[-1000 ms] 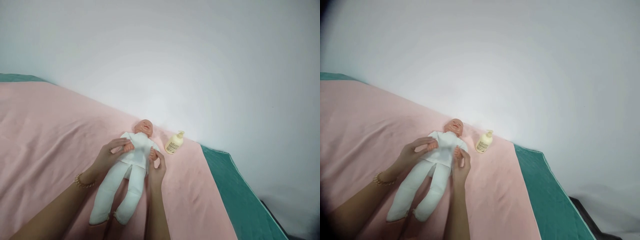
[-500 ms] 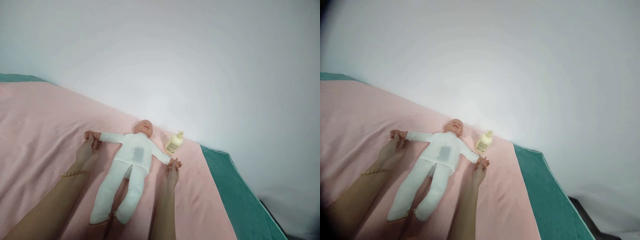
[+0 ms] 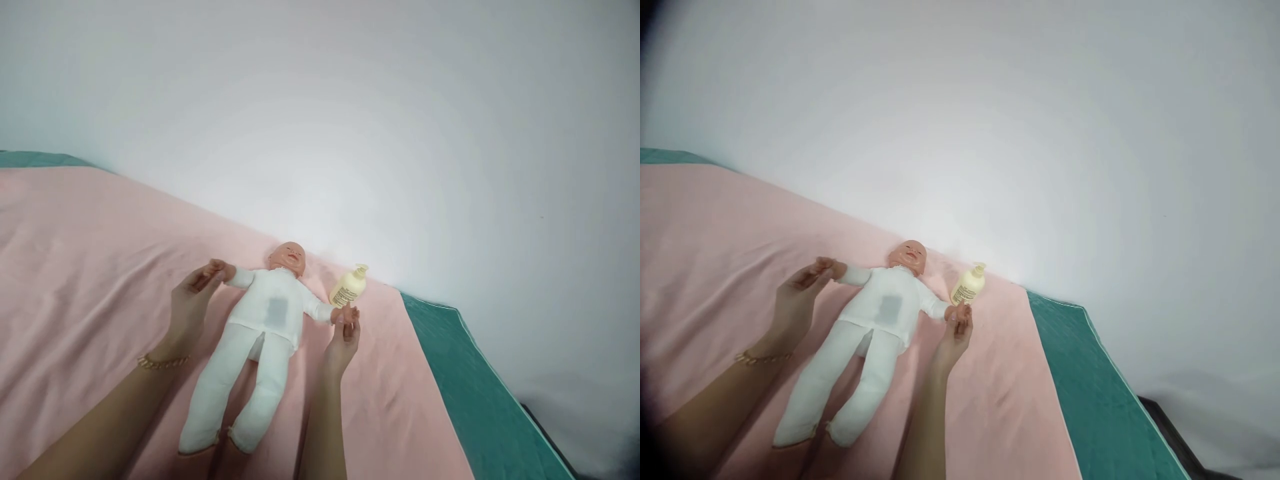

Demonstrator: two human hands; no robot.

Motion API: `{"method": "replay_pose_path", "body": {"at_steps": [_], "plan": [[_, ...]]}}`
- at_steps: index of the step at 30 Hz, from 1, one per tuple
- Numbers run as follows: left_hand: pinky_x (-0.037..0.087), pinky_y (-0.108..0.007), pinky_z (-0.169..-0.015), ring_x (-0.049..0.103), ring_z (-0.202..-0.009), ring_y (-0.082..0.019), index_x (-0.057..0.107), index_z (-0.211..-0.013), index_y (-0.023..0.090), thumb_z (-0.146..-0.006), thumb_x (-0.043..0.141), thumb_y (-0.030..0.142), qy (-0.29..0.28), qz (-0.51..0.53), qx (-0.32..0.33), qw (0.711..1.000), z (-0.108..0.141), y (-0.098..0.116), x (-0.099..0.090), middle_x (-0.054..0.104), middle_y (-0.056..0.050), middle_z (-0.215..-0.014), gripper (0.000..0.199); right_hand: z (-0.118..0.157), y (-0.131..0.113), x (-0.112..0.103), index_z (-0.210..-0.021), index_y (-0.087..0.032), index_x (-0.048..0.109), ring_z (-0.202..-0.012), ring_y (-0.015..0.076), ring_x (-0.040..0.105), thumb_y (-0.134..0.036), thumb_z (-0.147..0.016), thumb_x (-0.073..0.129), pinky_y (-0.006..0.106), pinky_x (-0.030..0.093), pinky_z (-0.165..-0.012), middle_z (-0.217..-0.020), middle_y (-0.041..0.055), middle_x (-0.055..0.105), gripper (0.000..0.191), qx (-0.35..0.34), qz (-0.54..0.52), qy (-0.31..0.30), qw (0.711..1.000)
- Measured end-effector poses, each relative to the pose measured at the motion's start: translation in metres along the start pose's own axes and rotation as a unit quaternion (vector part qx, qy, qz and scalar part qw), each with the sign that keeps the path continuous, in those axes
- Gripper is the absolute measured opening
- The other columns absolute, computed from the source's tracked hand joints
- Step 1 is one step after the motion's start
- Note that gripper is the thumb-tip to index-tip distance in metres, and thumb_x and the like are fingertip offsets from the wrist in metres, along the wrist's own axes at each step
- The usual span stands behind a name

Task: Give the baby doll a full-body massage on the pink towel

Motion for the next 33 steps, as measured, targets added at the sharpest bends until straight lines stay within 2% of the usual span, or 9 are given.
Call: {"method": "replay_pose_path", "body": {"at_steps": [4, 9, 14, 18, 21, 24, 26, 28, 33], "plan": [[0.049, -0.046, -0.101, 0.064, -0.114, -0.030, 0.074, -0.106, 0.024, -0.079, 0.074, 0.044, -0.137, -0.128, 0.068, 0.980, 0.019, 0.009, 0.032, 0.073, -0.005, -0.115, 0.034, 0.027, -0.015, 0.029, -0.124, -0.016, 0.063, -0.123, 0.0257, 0.059, -0.036, -0.080, 0.070, 0.045, 0.045, -0.107, -0.131, 0.0139, 0.063, 0.049, -0.071, 0.037, -0.103, 0.991], [0.042, -0.048, -0.108, 0.066, -0.112, -0.027, 0.076, -0.102, 0.028, -0.087, 0.063, 0.039, -0.273, -0.231, 0.299, 0.885, 0.034, 0.005, 0.055, 0.075, -0.004, -0.111, 0.022, 0.054, -0.010, 0.052, -0.116, -0.021, 0.071, -0.119, 0.0236, 0.061, -0.028, -0.086, 0.064, 0.046, 0.048, -0.105, -0.123, 0.0102, 0.068, 0.032, -0.196, 0.126, -0.254, 0.939], [0.037, -0.048, -0.110, 0.064, -0.116, -0.025, 0.074, -0.108, 0.031, -0.089, 0.059, 0.031, -0.318, -0.296, 0.355, 0.828, 0.039, -0.002, 0.060, 0.074, -0.002, -0.114, 0.025, 0.066, -0.014, 0.064, -0.117, -0.029, 0.070, -0.115, 0.0199, 0.064, -0.017, -0.087, 0.058, 0.049, 0.042, -0.112, -0.113, 0.0039, 0.073, 0.035, -0.289, 0.173, -0.340, 0.878], [0.035, -0.047, -0.112, 0.063, -0.116, -0.023, 0.073, -0.111, 0.031, -0.089, 0.058, 0.027, -0.326, -0.304, 0.370, 0.815, 0.043, -0.001, 0.061, 0.073, -0.002, -0.116, 0.027, 0.068, -0.018, 0.067, -0.120, -0.031, 0.069, -0.115, 0.0186, 0.065, -0.013, -0.089, 0.055, 0.049, 0.043, -0.111, -0.114, 0.0025, 0.073, 0.038, -0.318, 0.186, -0.352, 0.860], [0.035, -0.047, -0.112, 0.064, -0.115, -0.023, 0.073, -0.111, 0.030, -0.090, 0.058, 0.029, -0.327, -0.294, 0.363, 0.821, 0.045, 0.003, 0.062, 0.073, -0.001, -0.117, 0.026, 0.070, -0.017, 0.066, -0.122, -0.030, 0.067, -0.117, 0.0188, 0.064, -0.014, -0.090, 0.053, 0.048, 0.043, -0.111, -0.115, 0.0027, 0.073, 0.038, -0.320, 0.196, -0.353, 0.857], [0.037, -0.046, -0.111, 0.065, -0.113, -0.025, 0.074, -0.108, 0.031, -0.089, 0.061, 0.037, -0.261, -0.275, 0.309, 0.872, 0.042, 0.012, 0.053, 0.074, -0.001, -0.114, 0.023, 0.066, -0.017, 0.060, -0.122, -0.025, 0.067, -0.118, 0.0202, 0.062, -0.019, -0.091, 0.054, 0.045, 0.047, -0.108, -0.121, 0.0062, 0.070, 0.034, -0.289, 0.192, -0.313, 0.884], [0.041, -0.045, -0.109, 0.064, -0.113, -0.027, 0.074, -0.106, 0.031, -0.086, 0.066, 0.040, -0.146, -0.261, 0.241, 0.923, 0.034, 0.020, 0.036, 0.074, 0.000, -0.112, 0.023, 0.058, -0.019, 0.051, -0.121, -0.021, 0.066, -0.117, 0.0213, 0.062, -0.025, -0.091, 0.058, 0.042, 0.049, -0.104, -0.123, 0.0088, 0.068, 0.032, -0.239, 0.170, -0.247, 0.924], [0.044, -0.045, -0.107, 0.064, -0.113, -0.029, 0.074, -0.109, 0.029, -0.083, 0.072, 0.041, -0.031, -0.237, 0.164, 0.957, 0.027, 0.025, 0.017, 0.074, -0.001, -0.112, 0.029, 0.046, -0.021, 0.039, -0.122, -0.018, 0.064, -0.117, 0.0223, 0.062, -0.030, -0.089, 0.062, 0.042, 0.049, -0.104, -0.125, 0.0105, 0.067, 0.035, -0.178, 0.142, -0.163, 0.960], [0.049, -0.042, -0.104, 0.065, -0.111, -0.028, 0.074, -0.115, 0.019, -0.076, 0.078, 0.036, 0.110, -0.069, 0.038, 0.991, 0.004, 0.021, -0.015, 0.073, -0.005, -0.115, 0.042, 0.017, -0.023, 0.007, -0.130, -0.016, 0.057, -0.125, 0.0254, 0.057, -0.041, -0.081, 0.069, 0.042, 0.046, -0.107, -0.136, 0.0130, 0.059, 0.056, -0.054, 0.076, 0.011, 0.996]]}}
Point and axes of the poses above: each hand's wrist, its own z-axis away from the middle knuckle, its own x-axis out of the palm, y = z × x, the point moved 6 cm from there along -z, towards the middle knuckle
